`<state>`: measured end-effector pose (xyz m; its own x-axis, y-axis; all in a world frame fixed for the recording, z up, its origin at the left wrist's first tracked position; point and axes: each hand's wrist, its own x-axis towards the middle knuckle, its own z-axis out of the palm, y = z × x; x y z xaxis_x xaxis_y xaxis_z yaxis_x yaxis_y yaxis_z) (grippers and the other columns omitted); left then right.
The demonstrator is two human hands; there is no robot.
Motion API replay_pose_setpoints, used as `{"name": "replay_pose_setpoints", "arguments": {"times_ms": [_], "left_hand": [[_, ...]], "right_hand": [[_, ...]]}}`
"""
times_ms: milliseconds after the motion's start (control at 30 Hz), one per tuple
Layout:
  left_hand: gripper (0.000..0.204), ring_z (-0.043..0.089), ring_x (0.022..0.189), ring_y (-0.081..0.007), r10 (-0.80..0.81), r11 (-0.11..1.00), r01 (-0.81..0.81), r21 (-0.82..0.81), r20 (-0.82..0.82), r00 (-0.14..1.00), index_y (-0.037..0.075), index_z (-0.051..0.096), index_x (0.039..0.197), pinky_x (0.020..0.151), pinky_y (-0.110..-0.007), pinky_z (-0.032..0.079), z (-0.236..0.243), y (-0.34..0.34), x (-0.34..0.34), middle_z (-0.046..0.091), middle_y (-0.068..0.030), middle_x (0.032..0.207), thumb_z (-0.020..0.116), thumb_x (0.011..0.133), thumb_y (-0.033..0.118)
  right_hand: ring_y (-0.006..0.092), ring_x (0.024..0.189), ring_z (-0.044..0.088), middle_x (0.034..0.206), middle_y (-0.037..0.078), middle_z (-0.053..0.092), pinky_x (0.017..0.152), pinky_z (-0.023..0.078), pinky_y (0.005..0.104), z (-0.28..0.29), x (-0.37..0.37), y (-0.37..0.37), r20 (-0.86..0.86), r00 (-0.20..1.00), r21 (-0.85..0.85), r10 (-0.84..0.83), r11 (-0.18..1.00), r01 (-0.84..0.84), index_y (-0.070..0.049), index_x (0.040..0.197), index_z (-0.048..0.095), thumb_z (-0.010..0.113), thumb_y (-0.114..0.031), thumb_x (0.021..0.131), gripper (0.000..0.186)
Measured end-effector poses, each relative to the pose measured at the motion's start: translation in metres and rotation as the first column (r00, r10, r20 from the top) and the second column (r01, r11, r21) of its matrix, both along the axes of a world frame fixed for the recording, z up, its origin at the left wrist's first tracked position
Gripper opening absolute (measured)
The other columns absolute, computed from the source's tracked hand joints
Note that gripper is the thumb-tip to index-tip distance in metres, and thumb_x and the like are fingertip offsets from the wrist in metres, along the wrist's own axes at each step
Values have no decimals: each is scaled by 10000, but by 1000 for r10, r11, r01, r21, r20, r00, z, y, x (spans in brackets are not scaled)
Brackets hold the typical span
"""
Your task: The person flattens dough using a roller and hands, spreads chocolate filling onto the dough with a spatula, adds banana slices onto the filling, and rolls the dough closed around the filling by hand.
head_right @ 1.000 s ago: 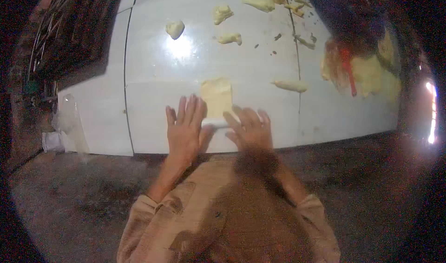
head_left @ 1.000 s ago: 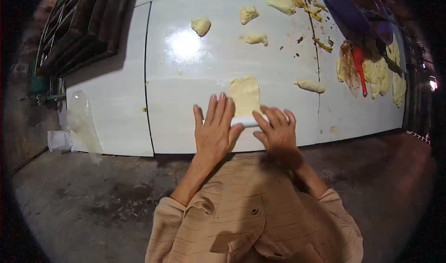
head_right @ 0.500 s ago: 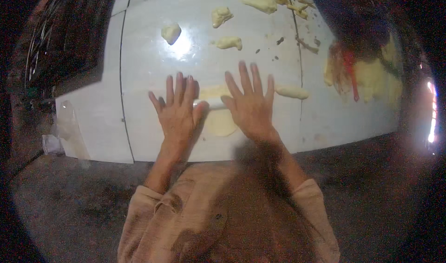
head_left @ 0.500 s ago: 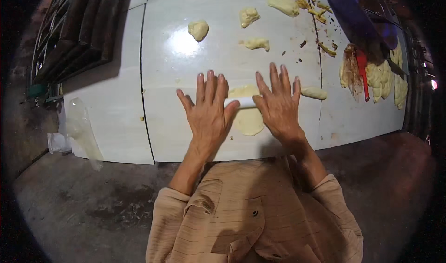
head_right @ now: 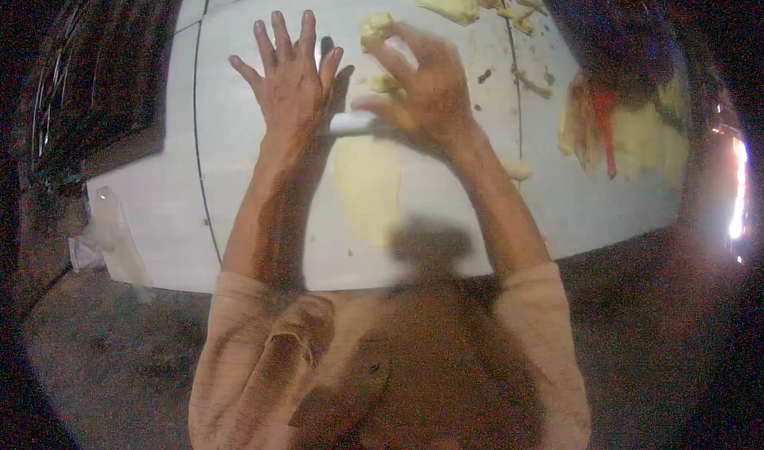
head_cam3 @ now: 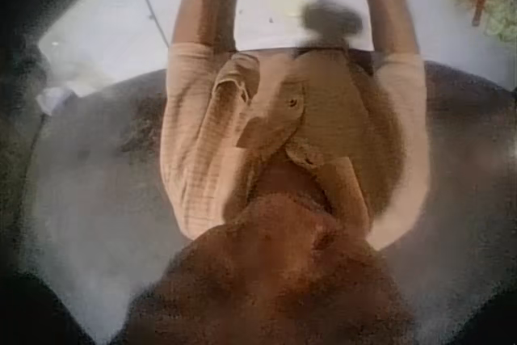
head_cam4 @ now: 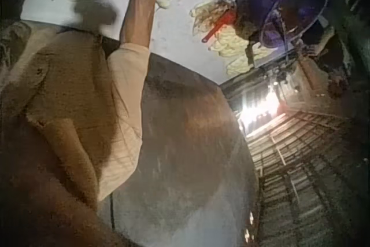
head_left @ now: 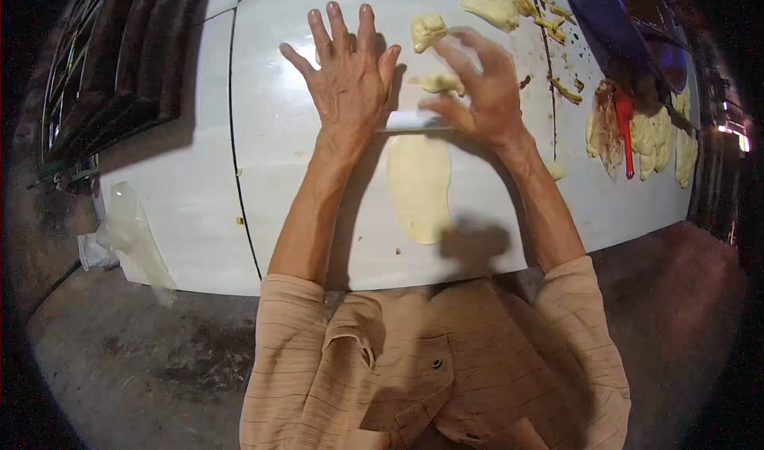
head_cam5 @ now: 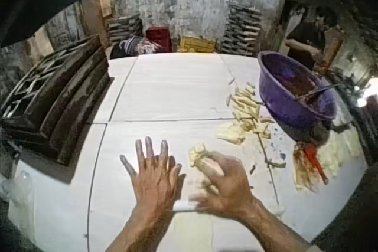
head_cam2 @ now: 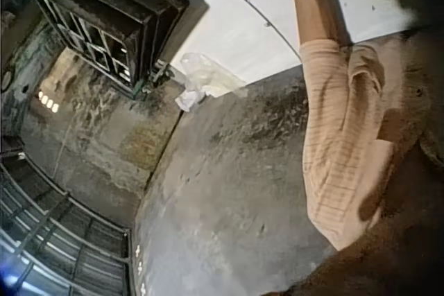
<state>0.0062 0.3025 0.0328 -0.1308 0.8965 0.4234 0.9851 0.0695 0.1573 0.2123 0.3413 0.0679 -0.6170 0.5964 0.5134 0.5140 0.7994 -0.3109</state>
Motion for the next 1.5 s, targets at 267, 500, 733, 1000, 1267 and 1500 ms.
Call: {"name": "replay_pose_setpoints", "arguments": {"times_ms": [267,500,733,1000,1267,1500], "left_hand": [[692,202,1515,-484,-108,994,109,1,137,985,141,380,1567,1131,-781,78,32,-62,-1,290,-257,1623,574,996,478],[715,146,1531,-477,-197,963,246,-112,329,923,103,385,1564,1111,-788,64,43,-145,57,202,-255,1656,610,981,451],[601,174,1547,-392,-300,887,374,-271,275,913,80,469,1502,1104,-803,86,19,-137,104,269,-224,1641,468,1035,459],[651,192,1547,-355,-445,871,484,-85,283,850,88,486,1488,1144,-773,98,15,-107,161,325,-219,1615,521,995,513],[558,446,1395,-319,-519,813,577,-79,350,780,116,626,1336,1158,-722,189,59,-126,90,568,-127,1376,672,905,467],[637,401,1430,-369,-153,912,245,-330,280,948,100,460,1504,1185,-628,214,41,-183,46,500,-160,1486,613,977,423]], "right_hand": [[273,942,652,987,106,637,796,515,392,15,28,-91,240,971,-205,9,978,42,-94,1301,629,754,-300,860,502],[410,1223,542,1341,233,544,1052,439,486,15,32,-217,83,933,-661,-349,681,314,-28,1489,439,716,-195,877,692],[541,1520,-63,1645,337,-16,1172,-10,711,-1,23,-258,535,808,-539,-245,638,550,40,1605,78,660,-287,953,933],[542,1518,61,1644,324,94,1158,57,741,-27,60,-258,519,742,-303,-423,721,623,18,1581,220,721,-330,873,934],[319,909,654,1147,110,679,812,445,454,51,89,-190,241,924,-206,-298,914,348,-80,1297,608,675,-74,768,533],[336,1445,381,1521,165,458,1161,234,636,33,43,-125,496,868,-226,7,966,122,-94,1466,487,651,-244,890,617]]}}
